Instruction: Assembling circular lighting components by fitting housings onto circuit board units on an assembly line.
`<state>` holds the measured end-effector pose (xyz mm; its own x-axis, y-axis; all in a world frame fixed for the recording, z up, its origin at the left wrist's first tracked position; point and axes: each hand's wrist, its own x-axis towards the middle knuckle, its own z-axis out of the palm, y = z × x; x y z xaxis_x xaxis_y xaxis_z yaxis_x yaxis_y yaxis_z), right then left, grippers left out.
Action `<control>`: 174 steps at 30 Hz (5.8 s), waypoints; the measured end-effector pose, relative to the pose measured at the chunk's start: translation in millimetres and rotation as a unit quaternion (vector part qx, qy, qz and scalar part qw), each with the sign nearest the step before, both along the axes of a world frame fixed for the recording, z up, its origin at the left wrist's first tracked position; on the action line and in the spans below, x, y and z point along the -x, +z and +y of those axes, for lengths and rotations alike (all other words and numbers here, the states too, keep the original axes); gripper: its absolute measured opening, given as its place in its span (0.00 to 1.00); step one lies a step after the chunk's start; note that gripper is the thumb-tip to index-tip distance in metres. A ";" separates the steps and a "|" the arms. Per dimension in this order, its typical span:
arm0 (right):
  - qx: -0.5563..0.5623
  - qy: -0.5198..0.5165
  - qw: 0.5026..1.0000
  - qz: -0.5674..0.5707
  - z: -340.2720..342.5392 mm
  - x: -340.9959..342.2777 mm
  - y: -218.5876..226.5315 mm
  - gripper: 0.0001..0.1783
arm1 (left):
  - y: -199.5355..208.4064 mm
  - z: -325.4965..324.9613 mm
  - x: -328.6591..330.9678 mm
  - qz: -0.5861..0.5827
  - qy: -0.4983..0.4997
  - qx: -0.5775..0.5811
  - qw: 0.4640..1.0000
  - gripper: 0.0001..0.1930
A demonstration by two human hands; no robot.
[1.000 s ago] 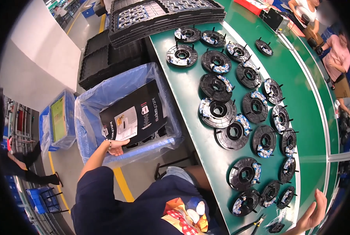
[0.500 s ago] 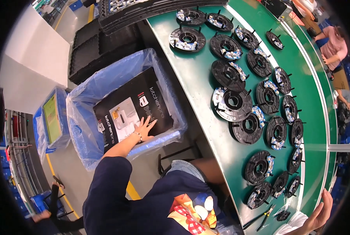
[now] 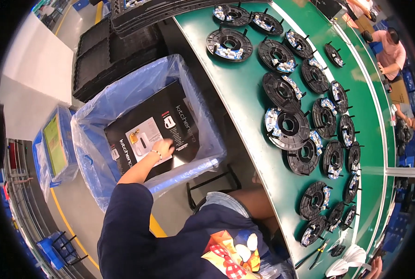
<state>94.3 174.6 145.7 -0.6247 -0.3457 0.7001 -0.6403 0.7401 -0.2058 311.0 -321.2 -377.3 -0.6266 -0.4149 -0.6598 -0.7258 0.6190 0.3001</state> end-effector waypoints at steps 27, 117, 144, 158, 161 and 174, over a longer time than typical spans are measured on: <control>-0.117 0.200 0.960 -0.158 -240.0 -23.0 -219.0 0.18 | -21.8 56.6 4.7 -0.065 -0.179 0.057 0.980 0.35; -0.185 0.248 0.948 -0.076 -266.3 -21.6 -227.9 0.19 | -83.5 -39.7 -248.2 -0.177 0.420 0.031 0.890 0.47; 0.220 0.408 0.857 -0.223 -72.9 -92.9 -248.4 0.12 | 345.1 134.1 163.5 0.768 -0.008 -0.027 0.640 0.14; 0.156 0.609 0.774 -0.071 -133.3 -36.9 -98.5 0.24 | 457.2 428.1 380.9 0.750 -0.394 -0.213 0.487 0.09; 0.221 0.573 0.789 0.022 -112.4 -28.5 -90.5 0.15 | 443.9 458.1 381.3 0.742 -0.420 -0.222 0.474 0.08; 0.328 0.366 0.866 -0.092 -34.1 -58.6 -149.7 0.12 | 527.0 422.2 293.3 0.669 -0.464 -0.451 0.367 0.08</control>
